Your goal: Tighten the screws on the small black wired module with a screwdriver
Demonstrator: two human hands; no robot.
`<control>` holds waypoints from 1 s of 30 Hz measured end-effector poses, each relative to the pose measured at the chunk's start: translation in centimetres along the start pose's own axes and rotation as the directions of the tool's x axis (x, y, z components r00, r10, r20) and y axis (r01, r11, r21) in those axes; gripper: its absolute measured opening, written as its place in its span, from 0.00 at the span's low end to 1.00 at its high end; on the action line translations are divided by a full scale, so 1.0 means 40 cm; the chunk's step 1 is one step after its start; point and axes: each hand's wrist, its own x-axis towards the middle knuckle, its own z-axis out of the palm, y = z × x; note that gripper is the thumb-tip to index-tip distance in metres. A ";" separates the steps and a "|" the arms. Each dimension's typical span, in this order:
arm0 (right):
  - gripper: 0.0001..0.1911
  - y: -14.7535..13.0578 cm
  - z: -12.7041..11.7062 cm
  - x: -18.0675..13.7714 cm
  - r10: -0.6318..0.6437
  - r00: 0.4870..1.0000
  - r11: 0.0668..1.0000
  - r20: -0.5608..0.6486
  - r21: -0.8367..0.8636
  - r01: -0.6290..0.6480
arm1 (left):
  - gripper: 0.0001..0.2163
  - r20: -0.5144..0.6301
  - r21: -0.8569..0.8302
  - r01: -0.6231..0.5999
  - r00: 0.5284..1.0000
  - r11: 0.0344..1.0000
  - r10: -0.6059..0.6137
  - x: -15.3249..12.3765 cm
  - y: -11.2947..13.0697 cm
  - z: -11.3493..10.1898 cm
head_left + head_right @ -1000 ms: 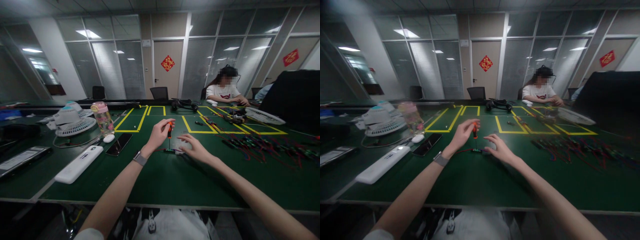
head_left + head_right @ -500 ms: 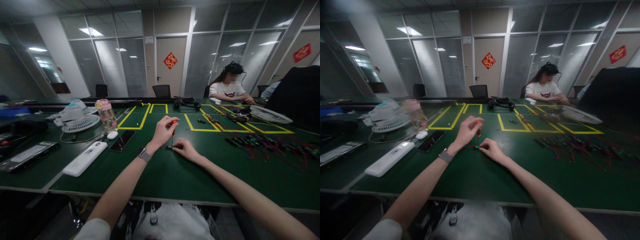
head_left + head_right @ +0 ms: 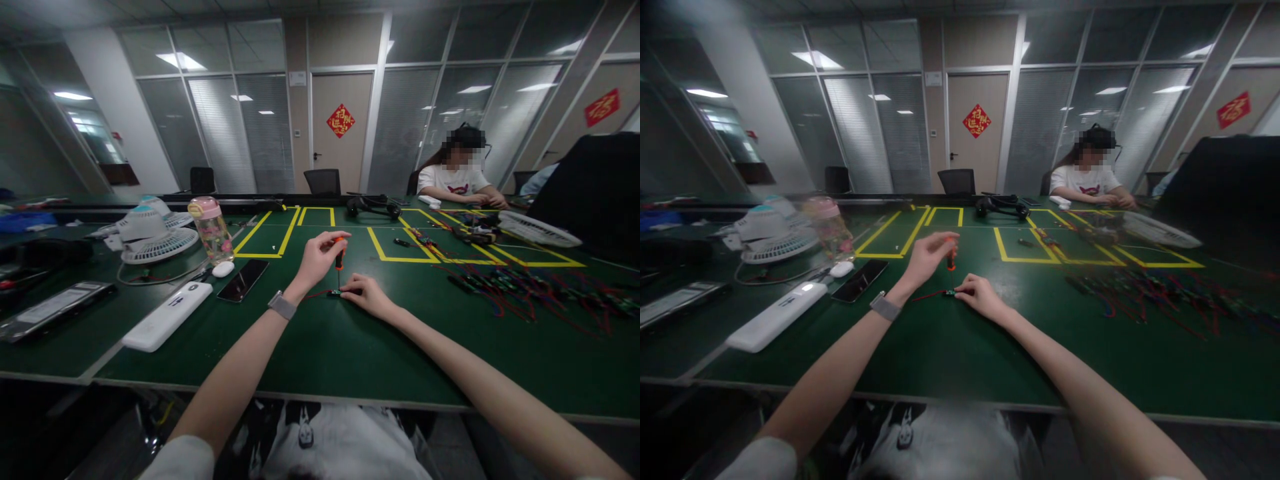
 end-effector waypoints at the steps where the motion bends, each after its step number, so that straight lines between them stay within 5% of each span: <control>1: 0.05 -0.002 0.003 0.002 0.006 1.000 1.000 -0.005 -0.002 -0.006 | 0.09 -0.031 0.042 -0.020 0.999 0.999 0.021 -0.004 0.002 0.004; 5: 0.05 -0.007 0.009 0.006 0.026 1.000 1.000 -0.008 -0.004 -0.026 | 0.08 -0.069 0.131 -0.086 0.993 0.988 0.096 -0.014 0.014 0.021; 9: 0.05 -0.008 0.008 0.005 0.028 1.000 1.000 -0.005 0.012 -0.027 | 0.10 -0.038 0.037 -0.046 0.998 0.998 0.048 -0.011 0.006 0.023; 15: 0.06 -0.007 0.007 0.015 0.045 0.999 0.999 -0.002 0.007 -0.045 | 0.03 -0.243 0.281 -0.069 0.960 0.957 0.141 -0.016 -0.008 0.007; 18: 0.06 -0.007 0.007 0.024 0.061 0.998 0.998 -0.020 -0.022 -0.062 | 0.05 -0.202 0.293 -0.079 0.969 0.953 0.143 -0.014 -0.007 -0.001; 24: 0.06 -0.006 0.003 0.027 0.064 0.998 0.997 -0.013 -0.037 -0.064 | 0.13 -0.015 -0.015 -0.001 1.000 1.000 0.001 0.007 -0.021 -0.022; 30: 0.06 -0.006 0.004 0.027 0.095 0.995 0.995 -0.016 -0.037 -0.096 | 0.09 -0.119 0.171 -0.060 0.990 0.983 0.081 -0.001 -0.026 -0.024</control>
